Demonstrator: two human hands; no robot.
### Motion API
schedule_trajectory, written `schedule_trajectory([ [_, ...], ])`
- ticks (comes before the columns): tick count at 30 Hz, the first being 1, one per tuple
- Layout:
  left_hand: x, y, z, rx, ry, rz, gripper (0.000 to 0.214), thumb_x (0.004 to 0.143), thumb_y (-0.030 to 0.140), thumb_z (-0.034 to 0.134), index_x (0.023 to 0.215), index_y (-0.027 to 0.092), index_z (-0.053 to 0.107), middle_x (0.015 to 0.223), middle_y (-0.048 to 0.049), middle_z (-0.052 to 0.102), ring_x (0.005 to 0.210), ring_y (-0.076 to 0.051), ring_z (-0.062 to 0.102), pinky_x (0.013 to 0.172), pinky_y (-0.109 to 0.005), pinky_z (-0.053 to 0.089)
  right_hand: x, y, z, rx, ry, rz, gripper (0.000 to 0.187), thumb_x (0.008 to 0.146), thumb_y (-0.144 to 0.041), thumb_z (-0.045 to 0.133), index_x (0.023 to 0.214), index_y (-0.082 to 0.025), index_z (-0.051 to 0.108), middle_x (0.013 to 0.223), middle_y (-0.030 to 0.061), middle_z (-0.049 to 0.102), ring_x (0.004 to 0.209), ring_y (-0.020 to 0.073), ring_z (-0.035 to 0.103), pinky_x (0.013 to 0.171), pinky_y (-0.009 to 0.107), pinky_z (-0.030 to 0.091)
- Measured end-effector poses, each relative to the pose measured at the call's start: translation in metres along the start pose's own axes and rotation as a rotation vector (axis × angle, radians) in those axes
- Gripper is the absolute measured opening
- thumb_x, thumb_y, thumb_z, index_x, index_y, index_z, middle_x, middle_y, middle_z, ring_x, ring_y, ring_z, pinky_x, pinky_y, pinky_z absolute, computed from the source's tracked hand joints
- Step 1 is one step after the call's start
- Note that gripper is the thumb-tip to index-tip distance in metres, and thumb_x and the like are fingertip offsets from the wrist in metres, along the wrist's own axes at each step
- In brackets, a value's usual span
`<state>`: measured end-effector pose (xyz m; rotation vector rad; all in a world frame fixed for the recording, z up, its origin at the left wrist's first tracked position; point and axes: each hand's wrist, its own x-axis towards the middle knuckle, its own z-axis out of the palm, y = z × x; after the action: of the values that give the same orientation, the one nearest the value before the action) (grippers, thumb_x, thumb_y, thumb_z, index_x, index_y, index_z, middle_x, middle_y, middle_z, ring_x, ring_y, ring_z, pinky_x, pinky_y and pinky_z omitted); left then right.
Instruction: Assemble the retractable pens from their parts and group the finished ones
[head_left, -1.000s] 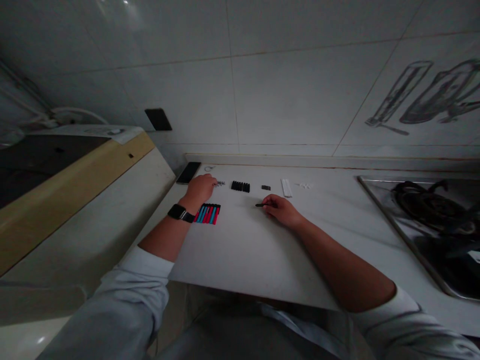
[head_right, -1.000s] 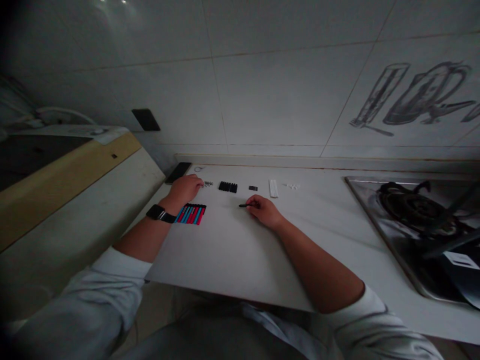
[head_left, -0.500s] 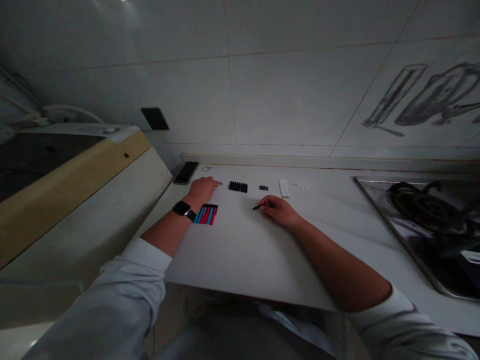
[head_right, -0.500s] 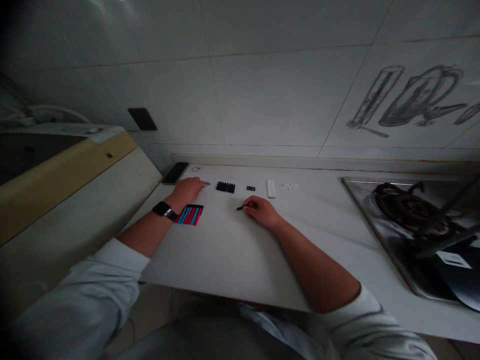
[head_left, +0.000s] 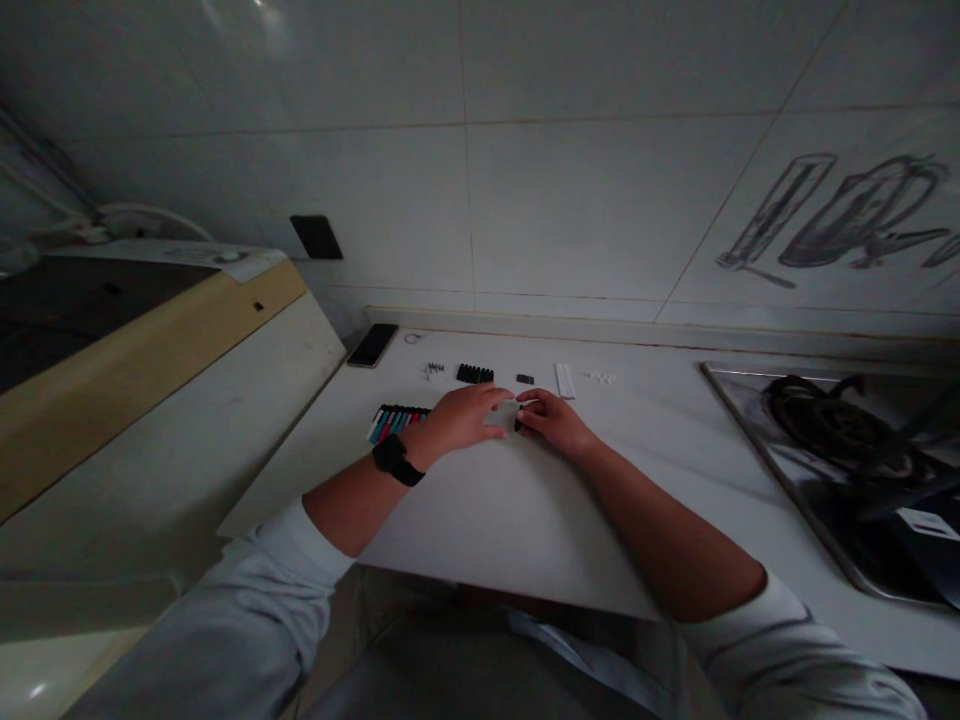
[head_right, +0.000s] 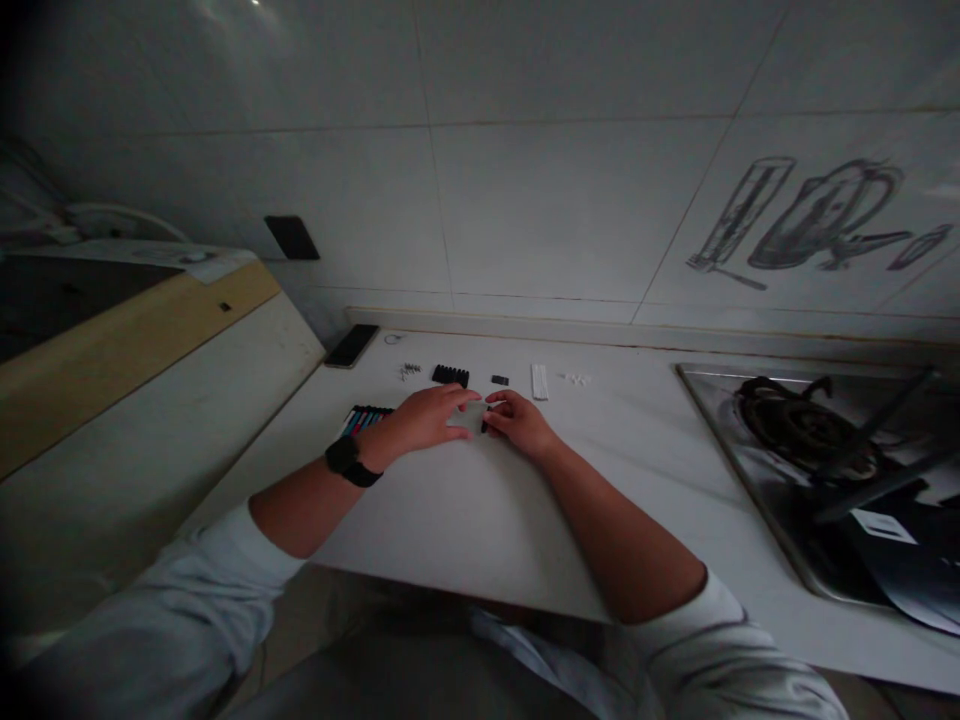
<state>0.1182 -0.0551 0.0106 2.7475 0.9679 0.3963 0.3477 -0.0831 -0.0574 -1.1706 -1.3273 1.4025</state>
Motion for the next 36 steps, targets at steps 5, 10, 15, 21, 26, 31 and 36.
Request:
schedule_trajectory([
  [5, 0.005, 0.017, 0.012, -0.003, 0.046, 0.020, 0.045, 0.084, 0.034, 0.080, 0.124, 0.024, 0.064, 0.117, -0.0072, 0.068, 0.106, -0.025, 0.065, 0.088, -0.035, 0.051, 0.000, -0.001, 0.001, -0.048, 0.000, -0.021, 0.053, 0.073, -0.054, 0.078, 0.109, -0.024, 0.054, 0.072, -0.0046, 0.065, 0.061, 0.0139, 0.060, 0.064, 0.029, 0.050],
  [10, 0.009, 0.018, 0.012, -0.054, 0.036, 0.032, 0.045, 0.083, 0.036, 0.080, 0.122, 0.022, 0.063, 0.116, -0.0084, 0.067, 0.106, -0.025, 0.065, 0.088, -0.036, 0.052, 0.000, 0.000, 0.002, -0.044, 0.006, -0.039, 0.052, 0.072, -0.052, 0.077, 0.109, -0.024, 0.054, 0.069, -0.0051, 0.064, 0.060, 0.0140, 0.059, 0.061, 0.028, 0.048],
  [15, 0.013, 0.014, 0.017, -0.145, 0.061, 0.040, 0.037, 0.082, 0.031, 0.080, 0.114, 0.022, 0.065, 0.113, -0.0076, 0.067, 0.105, -0.024, 0.065, 0.091, -0.036, 0.052, 0.001, 0.003, 0.004, -0.065, 0.026, -0.073, 0.046, 0.077, -0.050, 0.074, 0.110, -0.024, 0.055, 0.070, -0.0050, 0.064, 0.060, 0.0139, 0.061, 0.060, 0.028, 0.049],
  [21, 0.034, -0.031, 0.008, -0.020, 0.229, -0.095, 0.043, 0.080, 0.028, 0.081, 0.120, 0.022, 0.067, 0.120, -0.0098, 0.064, 0.112, -0.027, 0.061, 0.102, -0.041, 0.047, -0.002, 0.000, 0.006, -0.060, 0.086, -0.061, 0.040, 0.089, -0.055, 0.061, 0.113, -0.024, 0.056, 0.077, -0.0019, 0.064, 0.065, 0.0141, 0.063, 0.061, 0.028, 0.054],
  [26, 0.058, -0.069, 0.021, 0.033, 0.161, -0.102, 0.046, 0.075, 0.032, 0.084, 0.118, 0.022, 0.071, 0.129, -0.0108, 0.061, 0.121, -0.028, 0.058, 0.110, -0.043, 0.043, -0.007, -0.007, 0.007, -0.122, 0.070, -0.053, 0.038, 0.091, -0.056, 0.058, 0.111, -0.024, 0.057, 0.078, -0.0012, 0.065, 0.066, 0.0136, 0.062, 0.063, 0.027, 0.054],
  [31, 0.075, -0.084, 0.032, 0.049, 0.087, -0.102, 0.046, 0.075, 0.039, 0.084, 0.117, 0.022, 0.072, 0.131, -0.0112, 0.062, 0.122, -0.028, 0.058, 0.110, -0.042, 0.044, -0.008, -0.006, 0.007, -0.145, 0.054, -0.071, 0.036, 0.092, -0.055, 0.057, 0.112, -0.025, 0.056, 0.078, -0.0018, 0.064, 0.067, 0.0134, 0.062, 0.063, 0.027, 0.053],
  [36, 0.080, -0.095, 0.028, 0.074, 0.002, -0.089, 0.046, 0.075, 0.044, 0.082, 0.115, 0.022, 0.073, 0.127, -0.0115, 0.065, 0.121, -0.028, 0.059, 0.107, -0.040, 0.044, -0.007, -0.004, 0.007, -0.153, 0.050, -0.075, 0.033, 0.094, -0.051, 0.056, 0.113, -0.024, 0.056, 0.078, -0.0015, 0.064, 0.066, 0.0132, 0.062, 0.061, 0.027, 0.052],
])
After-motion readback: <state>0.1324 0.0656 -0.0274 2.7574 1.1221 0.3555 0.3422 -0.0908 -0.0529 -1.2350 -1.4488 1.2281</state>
